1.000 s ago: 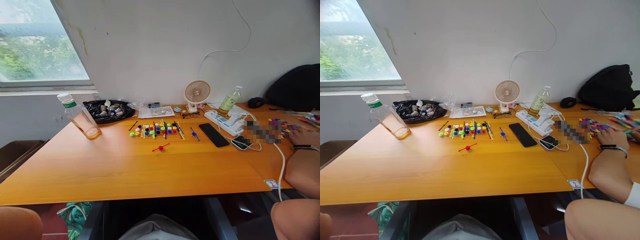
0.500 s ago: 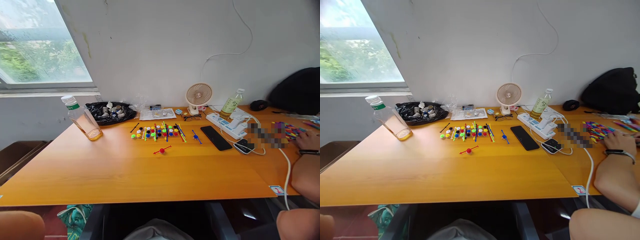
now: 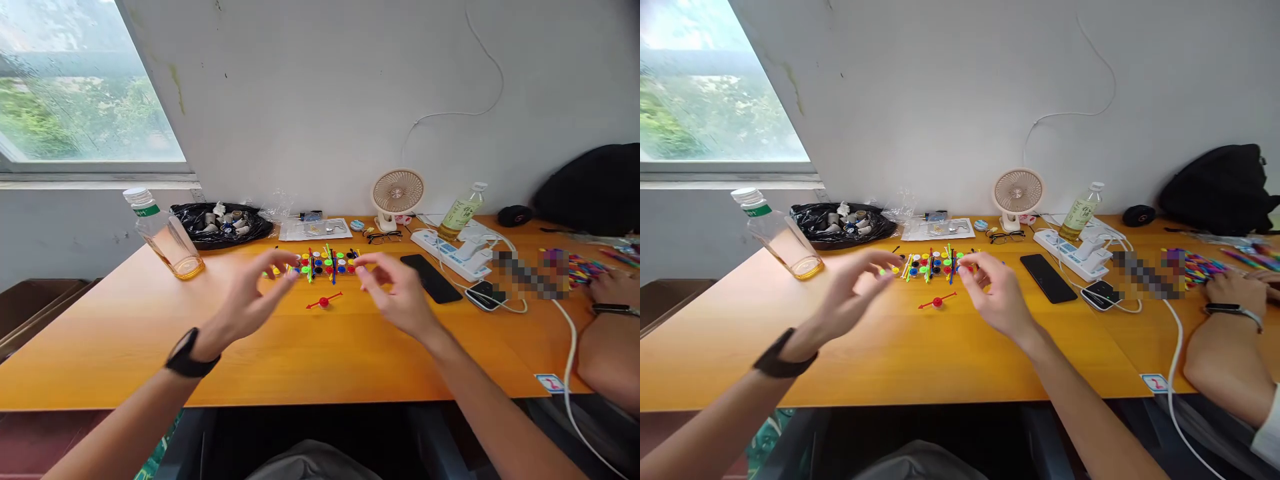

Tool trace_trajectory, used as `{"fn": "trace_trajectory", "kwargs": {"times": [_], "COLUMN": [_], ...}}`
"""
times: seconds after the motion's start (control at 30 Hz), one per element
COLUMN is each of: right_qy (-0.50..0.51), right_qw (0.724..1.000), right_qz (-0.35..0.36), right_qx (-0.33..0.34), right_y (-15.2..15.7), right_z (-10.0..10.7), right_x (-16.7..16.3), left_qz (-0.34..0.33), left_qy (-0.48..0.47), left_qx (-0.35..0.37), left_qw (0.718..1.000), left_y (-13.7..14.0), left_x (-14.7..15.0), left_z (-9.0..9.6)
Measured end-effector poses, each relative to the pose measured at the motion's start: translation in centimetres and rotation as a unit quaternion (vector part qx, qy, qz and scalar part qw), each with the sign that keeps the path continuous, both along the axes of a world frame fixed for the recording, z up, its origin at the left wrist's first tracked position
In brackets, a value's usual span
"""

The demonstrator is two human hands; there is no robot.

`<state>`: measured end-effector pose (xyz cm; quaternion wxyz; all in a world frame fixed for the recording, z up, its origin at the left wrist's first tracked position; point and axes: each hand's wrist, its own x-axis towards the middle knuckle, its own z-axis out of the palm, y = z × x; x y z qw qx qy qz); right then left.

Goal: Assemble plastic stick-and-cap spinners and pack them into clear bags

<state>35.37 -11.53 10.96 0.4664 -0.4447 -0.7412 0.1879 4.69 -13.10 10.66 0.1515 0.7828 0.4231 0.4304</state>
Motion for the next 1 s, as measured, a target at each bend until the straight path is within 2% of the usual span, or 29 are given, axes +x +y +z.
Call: {"fn": "trace_trajectory", "kwargs": {"times": [0.07,0.13,0.2,0.3,0.37,0.5,0.57,0.67,0.83,1.0], "right_qy": [-0.020,-0.018,-0.005,0.025,0.038,0.042,0.027,0.007,-0.035,-0.045], "right_qw": [0.996,0.985,0.974,0.958,0.962,0.991,0.993,0.995,0.992,0.991], "right_qz": [0.033,0.063,0.074,0.098,0.081,-0.053,-0.076,-0.047,0.047,0.072], "right_qx": [-0.085,-0.163,-0.213,-0.270,-0.258,-0.119,-0.088,-0.091,-0.111,-0.099], "right_y": [1.9,3.5,4.2,3.9,3.5,3.7,4.0,4.1,3.3,2.9], "right_z": [-3.2,-5.7,-7.0,-7.5,-7.4,-7.4,-7.5,-7.6,-7.4,-7.3], "right_x": [-1.8,-2.2,-2.0,-1.8,-1.8,-1.5,-1.2,-1.1,-1.9,-2.4], "left_qz": [-0.032,-0.061,-0.072,-0.073,-0.057,-0.015,-0.011,-0.025,-0.056,-0.078], "left_qy": [0.041,0.083,0.098,0.064,0.030,-0.008,-0.014,-0.008,0.018,0.035], "left_qx": [-0.053,-0.101,-0.099,-0.093,-0.095,-0.086,-0.082,-0.077,-0.070,-0.048], "left_qw": [0.997,0.990,0.988,0.991,0.993,0.996,0.996,0.997,0.996,0.995], "left_y": [1.0,2.1,2.9,3.2,3.1,3.2,3.4,3.4,2.9,2.6], "left_x": [1.4,2.6,3.1,2.6,1.7,0.8,0.8,1.2,1.8,2.0], "left_z": [-2.4,-4.9,-6.7,-7.3,-7.0,-6.6,-6.7,-6.8,-6.4,-6.3]}}
